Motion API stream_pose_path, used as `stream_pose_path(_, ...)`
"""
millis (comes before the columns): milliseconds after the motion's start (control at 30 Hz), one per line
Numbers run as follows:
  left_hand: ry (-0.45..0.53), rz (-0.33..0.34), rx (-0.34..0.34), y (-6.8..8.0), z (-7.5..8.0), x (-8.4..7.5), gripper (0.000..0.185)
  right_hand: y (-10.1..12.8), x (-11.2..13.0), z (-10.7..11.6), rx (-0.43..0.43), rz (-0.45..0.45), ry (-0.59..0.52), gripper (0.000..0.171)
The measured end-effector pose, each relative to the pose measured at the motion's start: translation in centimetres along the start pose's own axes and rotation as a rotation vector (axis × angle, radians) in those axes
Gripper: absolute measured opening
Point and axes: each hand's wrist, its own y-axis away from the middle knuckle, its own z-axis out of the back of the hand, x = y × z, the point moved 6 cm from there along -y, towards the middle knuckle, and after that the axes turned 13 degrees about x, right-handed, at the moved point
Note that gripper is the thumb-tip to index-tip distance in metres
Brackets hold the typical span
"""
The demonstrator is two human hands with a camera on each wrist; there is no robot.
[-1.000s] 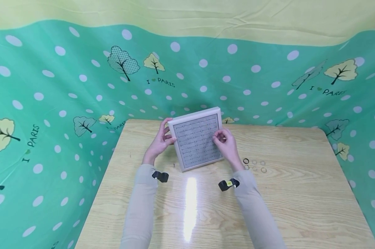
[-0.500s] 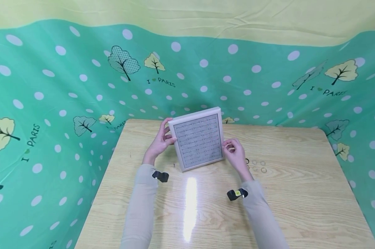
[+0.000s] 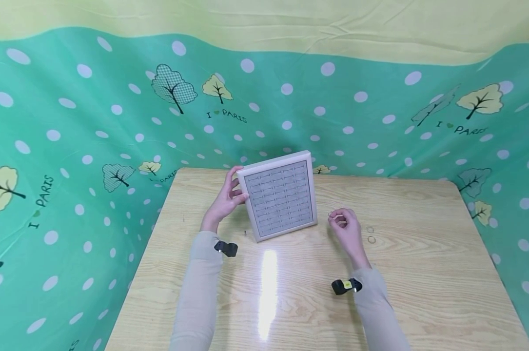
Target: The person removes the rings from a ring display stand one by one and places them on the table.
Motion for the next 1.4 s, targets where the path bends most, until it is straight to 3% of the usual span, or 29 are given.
stream_pose_path(500, -0.001, -0.007, 0.003, -0.1, 0.0, 0.2, 0.082, 3.3, -3.7, 1.7, -0.019, -0.137, 0.084, 0.012)
stream_pose_path(933, 0.006, 0.013, 0.005, -0.1, 0.1, 0.3, 0.082, 5.3, -6.9, 2.6, -0.116, -0.138, 0.122, 0.01)
stream_pose_path(1400, 0.006, 0.019, -0.001, -0.1, 0.1, 0.2, 0.082, 5.7, -7.3, 2.4, -0.065, -0.169, 0.213, 0.009)
